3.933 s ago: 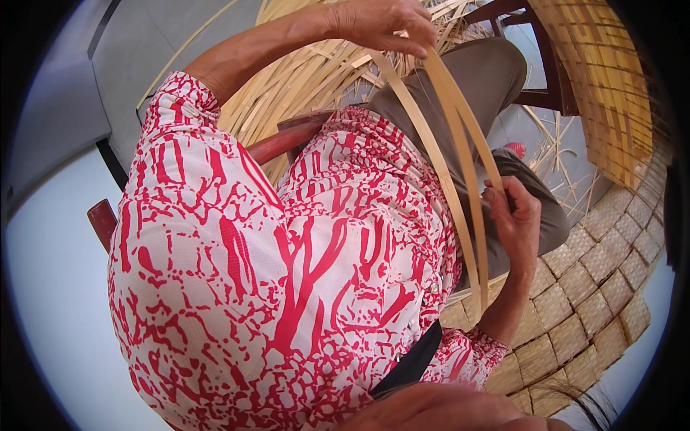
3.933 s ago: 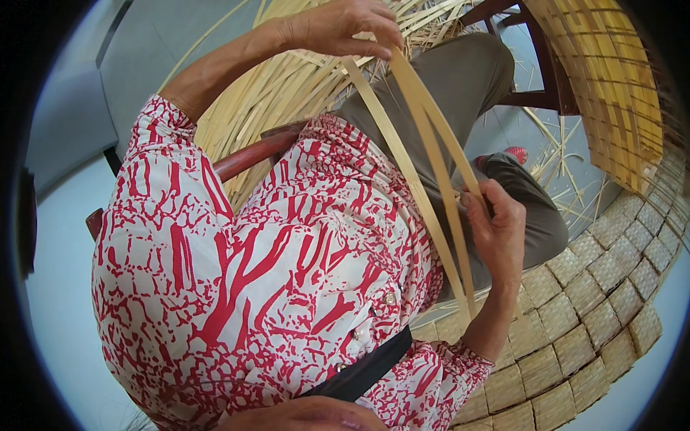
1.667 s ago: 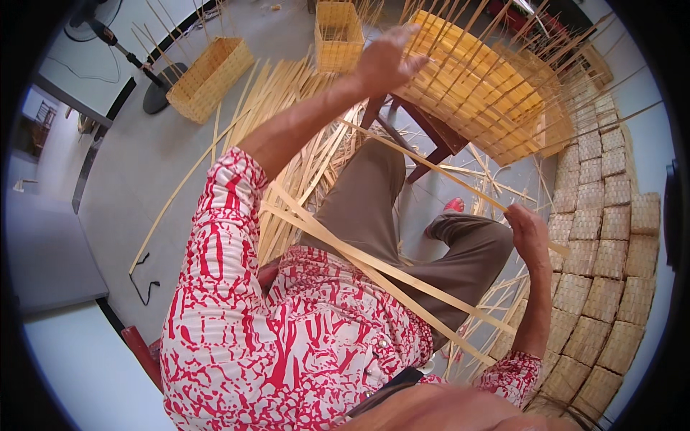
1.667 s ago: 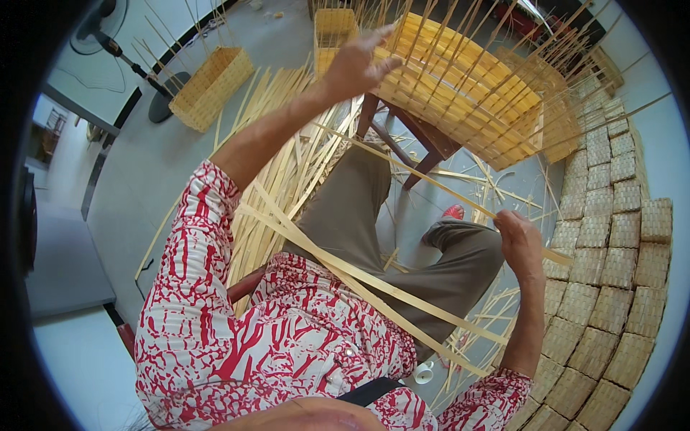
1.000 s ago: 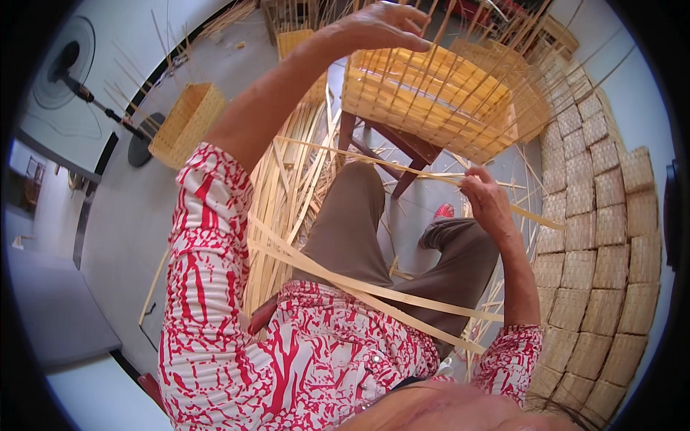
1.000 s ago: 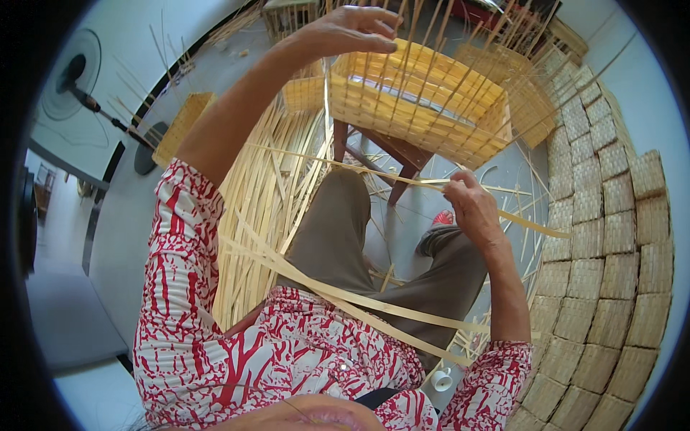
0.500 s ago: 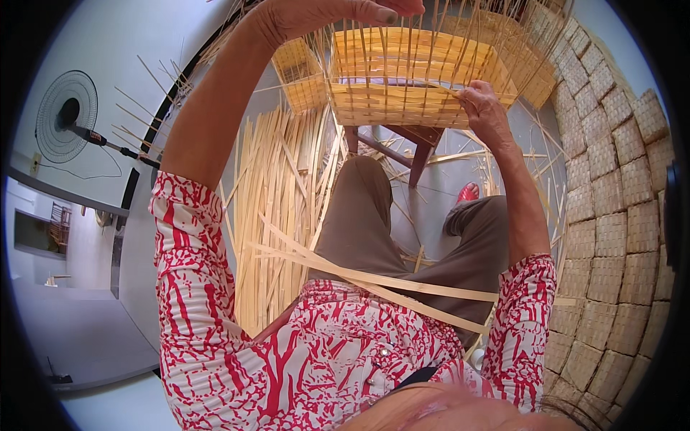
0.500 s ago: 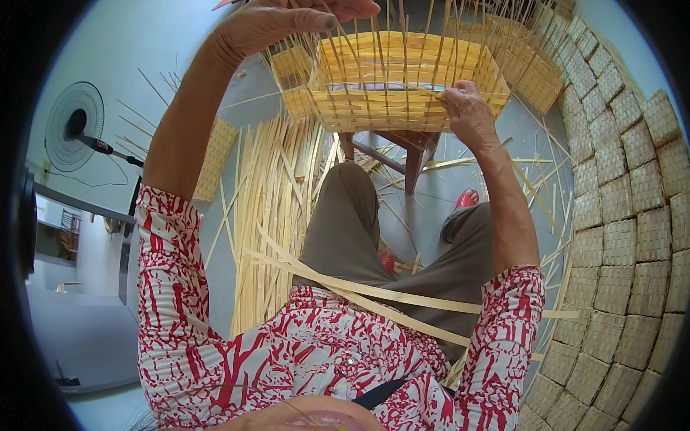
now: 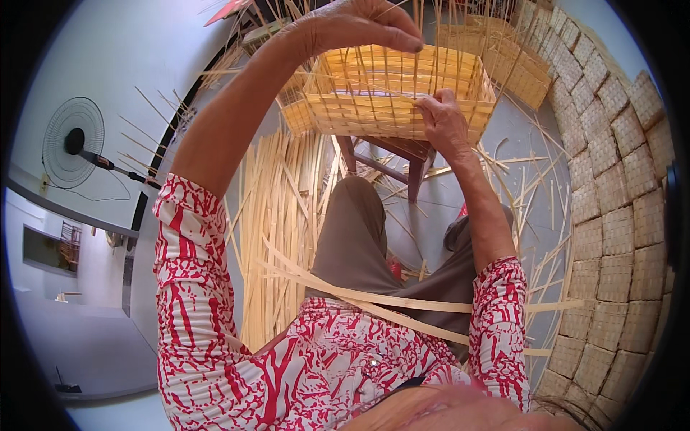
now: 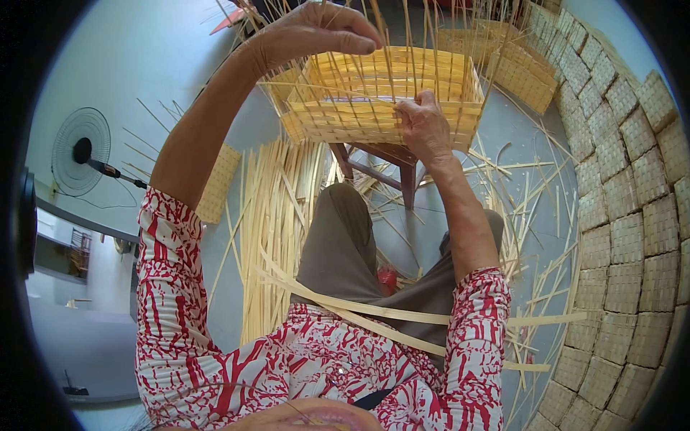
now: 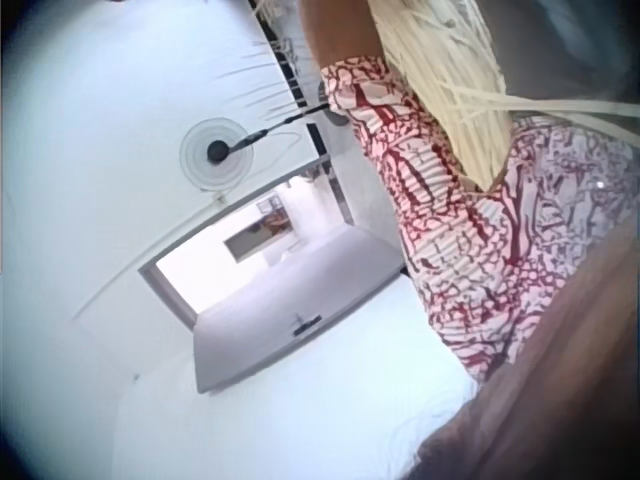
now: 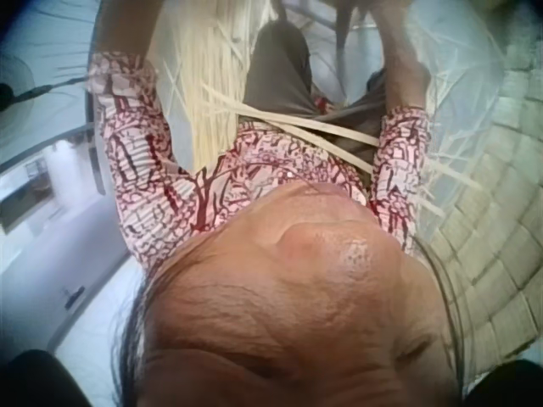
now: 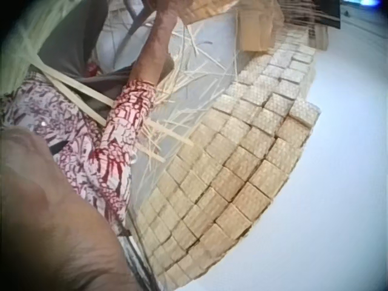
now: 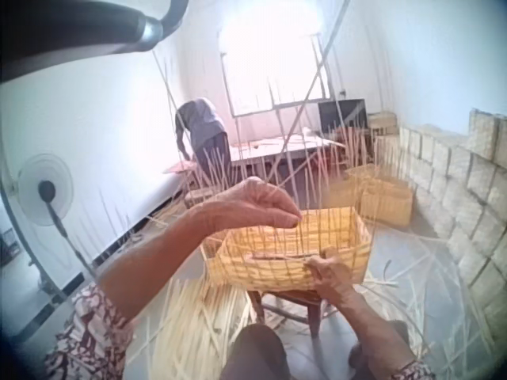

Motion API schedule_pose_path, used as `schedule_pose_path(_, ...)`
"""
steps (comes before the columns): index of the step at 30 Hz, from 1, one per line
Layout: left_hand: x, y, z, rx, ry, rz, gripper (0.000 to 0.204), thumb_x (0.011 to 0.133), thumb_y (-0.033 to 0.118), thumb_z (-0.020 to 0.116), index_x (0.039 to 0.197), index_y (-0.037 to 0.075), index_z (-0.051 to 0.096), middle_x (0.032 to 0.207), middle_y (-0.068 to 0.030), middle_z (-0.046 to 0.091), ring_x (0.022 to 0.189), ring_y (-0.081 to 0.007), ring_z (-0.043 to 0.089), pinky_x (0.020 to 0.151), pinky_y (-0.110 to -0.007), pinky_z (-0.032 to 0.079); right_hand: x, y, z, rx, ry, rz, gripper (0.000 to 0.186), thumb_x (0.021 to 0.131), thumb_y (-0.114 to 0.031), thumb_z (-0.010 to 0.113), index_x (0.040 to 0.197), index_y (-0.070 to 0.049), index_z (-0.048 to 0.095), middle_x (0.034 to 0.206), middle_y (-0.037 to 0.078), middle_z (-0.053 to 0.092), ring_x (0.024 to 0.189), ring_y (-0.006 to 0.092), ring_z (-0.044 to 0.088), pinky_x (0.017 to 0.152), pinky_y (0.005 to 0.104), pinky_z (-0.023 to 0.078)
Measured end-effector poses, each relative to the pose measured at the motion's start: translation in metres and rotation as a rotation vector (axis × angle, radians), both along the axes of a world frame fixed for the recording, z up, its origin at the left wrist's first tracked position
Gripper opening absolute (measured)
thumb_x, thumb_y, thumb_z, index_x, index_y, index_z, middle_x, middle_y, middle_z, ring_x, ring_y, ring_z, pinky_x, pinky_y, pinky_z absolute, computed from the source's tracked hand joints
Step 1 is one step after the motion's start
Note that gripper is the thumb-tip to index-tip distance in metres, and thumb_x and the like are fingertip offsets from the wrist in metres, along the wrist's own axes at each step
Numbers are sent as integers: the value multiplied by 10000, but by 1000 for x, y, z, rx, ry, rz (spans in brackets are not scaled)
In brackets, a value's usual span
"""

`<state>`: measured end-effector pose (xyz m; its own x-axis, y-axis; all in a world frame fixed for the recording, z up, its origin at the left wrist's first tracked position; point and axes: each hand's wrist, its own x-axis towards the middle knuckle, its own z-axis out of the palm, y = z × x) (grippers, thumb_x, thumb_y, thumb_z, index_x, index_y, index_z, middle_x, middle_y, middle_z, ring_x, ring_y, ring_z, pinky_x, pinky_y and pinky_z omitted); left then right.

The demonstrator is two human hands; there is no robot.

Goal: The person weaves a basket by hand, interlacing thin bamboo strips through a pre-formed frame. They repeatedly pass strips over and under the vertical ribs, tighten the weave, and adjust the basket's position on a small stool.

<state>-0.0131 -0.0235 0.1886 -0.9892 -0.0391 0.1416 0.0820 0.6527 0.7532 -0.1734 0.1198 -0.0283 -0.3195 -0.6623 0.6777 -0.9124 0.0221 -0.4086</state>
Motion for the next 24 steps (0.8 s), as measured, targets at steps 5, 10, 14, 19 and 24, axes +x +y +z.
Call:
schedule_pose_path(5,-33,-39,-50,-316,182,234,792,849,410,763,1419,-25,427,1210,-220,653,1009,-269,678,856,-380,561,37,-17,0,-85,-66,-17,160,887,-94,645,1019,-95,736,998,130,573,909,313,625,766,397,513)
schedule_pose_path(10,-47,0,-21,-441,-114,49,583,858,461,745,1221,15,651,1029,-144,720,936,-228,706,839,-374,574,34,-19,-6,-156,-30,-44,167,887,-80,637,1021,-93,736,1018,127,580,940,302,625,779,384,512)
schedule_pose_path(14,-53,12,-12,-345,-33,-157,555,879,378,734,1247,2,555,1062,-163,682,844,-208,711,769,-349,578,32,-21,-9,-173,-101,-22,169,886,-77,639,1029,-91,728,1019,129,579,936,306,624,779,384,510)
schedule_pose_path(19,-87,23,-14,-247,-157,-91,632,822,366,763,1272,-5,517,1040,-165,675,814,-227,697,707,-343,554,36,-24,-2,-130,-107,-20,165,851,-81,654,999,-105,723,1033,119,590,962,315,618,786,402,510)
schedule_pose_path(24,-89,42,-40,-608,204,-42,445,918,481,656,983,47,731,836,-173,702,674,-277,640,649,-397,509,26,-24,-3,-147,-20,15,191,839,-50,634,1002,-105,716,1078,158,602,1025,357,605,851,421,506)
